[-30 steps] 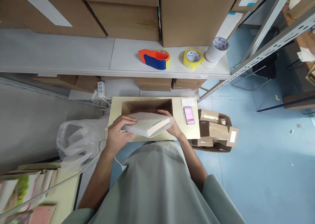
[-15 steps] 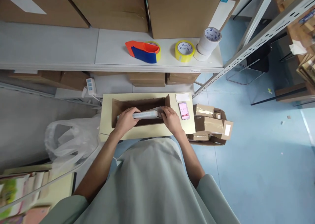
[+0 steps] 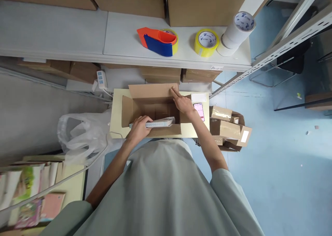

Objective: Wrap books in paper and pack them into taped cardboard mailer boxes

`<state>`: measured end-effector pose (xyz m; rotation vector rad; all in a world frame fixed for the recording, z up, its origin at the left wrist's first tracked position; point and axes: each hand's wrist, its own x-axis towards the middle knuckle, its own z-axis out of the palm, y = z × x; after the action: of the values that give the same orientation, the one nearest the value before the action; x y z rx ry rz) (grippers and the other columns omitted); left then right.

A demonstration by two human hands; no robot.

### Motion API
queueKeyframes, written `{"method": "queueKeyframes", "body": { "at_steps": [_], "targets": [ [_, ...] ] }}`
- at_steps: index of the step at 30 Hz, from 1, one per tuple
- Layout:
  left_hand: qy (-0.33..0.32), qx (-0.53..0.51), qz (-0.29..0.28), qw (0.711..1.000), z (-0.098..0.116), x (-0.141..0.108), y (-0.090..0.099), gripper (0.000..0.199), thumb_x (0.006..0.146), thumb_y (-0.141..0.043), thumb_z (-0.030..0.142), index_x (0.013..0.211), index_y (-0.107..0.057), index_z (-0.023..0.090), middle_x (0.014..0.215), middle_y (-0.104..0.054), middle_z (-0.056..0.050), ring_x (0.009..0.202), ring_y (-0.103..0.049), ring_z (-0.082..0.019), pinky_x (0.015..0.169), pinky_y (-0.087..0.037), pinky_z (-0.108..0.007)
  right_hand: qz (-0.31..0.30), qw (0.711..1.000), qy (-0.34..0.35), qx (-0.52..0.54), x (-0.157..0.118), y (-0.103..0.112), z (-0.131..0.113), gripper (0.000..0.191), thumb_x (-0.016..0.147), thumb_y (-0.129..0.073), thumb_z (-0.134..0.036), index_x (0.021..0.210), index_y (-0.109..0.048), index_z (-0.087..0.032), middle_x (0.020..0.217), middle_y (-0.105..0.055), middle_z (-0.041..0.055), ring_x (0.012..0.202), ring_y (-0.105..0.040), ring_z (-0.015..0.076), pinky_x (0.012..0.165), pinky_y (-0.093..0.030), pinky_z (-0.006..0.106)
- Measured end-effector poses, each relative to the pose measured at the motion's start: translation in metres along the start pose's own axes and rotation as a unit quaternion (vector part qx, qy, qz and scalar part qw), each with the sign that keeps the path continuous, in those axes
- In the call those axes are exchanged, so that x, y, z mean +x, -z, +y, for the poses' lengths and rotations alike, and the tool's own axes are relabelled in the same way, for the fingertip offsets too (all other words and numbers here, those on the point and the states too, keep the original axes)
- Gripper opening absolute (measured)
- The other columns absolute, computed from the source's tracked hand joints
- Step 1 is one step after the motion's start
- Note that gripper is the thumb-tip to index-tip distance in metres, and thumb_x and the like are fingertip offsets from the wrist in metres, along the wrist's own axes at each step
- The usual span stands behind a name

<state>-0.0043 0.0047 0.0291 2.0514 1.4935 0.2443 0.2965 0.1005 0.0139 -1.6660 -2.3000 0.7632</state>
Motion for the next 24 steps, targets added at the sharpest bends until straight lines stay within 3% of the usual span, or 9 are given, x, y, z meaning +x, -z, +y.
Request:
{"method": "queueKeyframes", "body": {
  "at_steps": [5, 10, 15, 19, 24],
  "targets": [
    [0.024, -0.008, 0.029, 0.999, -0.005, -0.013, -0.013, 0.016, 0.092, -0.069, 0.009, 0.100, -0.069, 0.024, 0.108, -0.078, -0.009, 0.108, -0.069, -0.033, 0.099, -0.052, -0.045, -0.026, 1.000, -0.011, 0.001, 0.011, -0.010, 0.009, 0.064, 0.114, -0.037, -0.027, 0.177, -0.039, -0.022, 0.186, -0.030, 0.0021, 0.131, -0.075, 0.0377, 0.113, -0.064, 0.061],
    [0.038, -0.014, 0.024, 0.999, -0.002, -0.004, -0.009, 0.020, 0.090, -0.070, 0.008, 0.100, -0.068, 0.026, 0.109, -0.077, -0.007, 0.110, -0.069, -0.031, 0.102, -0.053, -0.044, -0.012, 0.999, -0.008, 0.050, 0.015, -0.022, 0.016, 0.066, 0.111, -0.042, -0.029, 0.177, -0.040, -0.026, 0.186, -0.031, -0.0003, 0.149, -0.064, 0.0372, 0.121, -0.060, 0.061],
    [0.061, -0.026, -0.005, 0.998, -0.006, 0.035, 0.000, 0.028, 0.084, -0.079, 0.010, 0.105, -0.069, 0.025, 0.117, -0.078, -0.007, 0.115, -0.071, -0.030, 0.101, -0.055, -0.041, 0.011, 0.995, -0.002, 0.096, 0.019, -0.034, 0.025, 0.068, 0.108, -0.046, -0.025, 0.176, -0.042, -0.026, 0.185, -0.034, 0.0005, 0.162, -0.052, 0.0319, 0.130, -0.051, 0.057],
    [0.092, -0.026, -0.077, 0.992, -0.019, 0.078, -0.001, 0.033, 0.081, -0.085, 0.016, 0.110, -0.073, 0.024, 0.119, -0.081, -0.007, 0.115, -0.075, -0.030, 0.099, -0.056, -0.038, 0.024, 0.994, -0.002, 0.111, 0.023, -0.042, 0.028, 0.067, 0.107, -0.048, -0.023, 0.175, -0.045, -0.023, 0.184, -0.036, 0.0024, 0.164, -0.050, 0.0291, 0.134, -0.046, 0.053],
    [0.109, 0.039, -0.180, 0.977, -0.032, 0.115, -0.017, 0.044, 0.077, -0.084, 0.013, 0.120, -0.078, 0.021, 0.118, -0.084, -0.010, 0.113, -0.078, -0.032, 0.097, -0.058, -0.036, 0.030, 0.992, -0.002, 0.127, 0.026, -0.050, 0.031, 0.067, 0.106, -0.051, -0.023, 0.173, -0.048, -0.023, 0.184, -0.038, 0.0017, 0.164, -0.049, 0.0286, 0.136, -0.044, 0.052]
  ]
}}
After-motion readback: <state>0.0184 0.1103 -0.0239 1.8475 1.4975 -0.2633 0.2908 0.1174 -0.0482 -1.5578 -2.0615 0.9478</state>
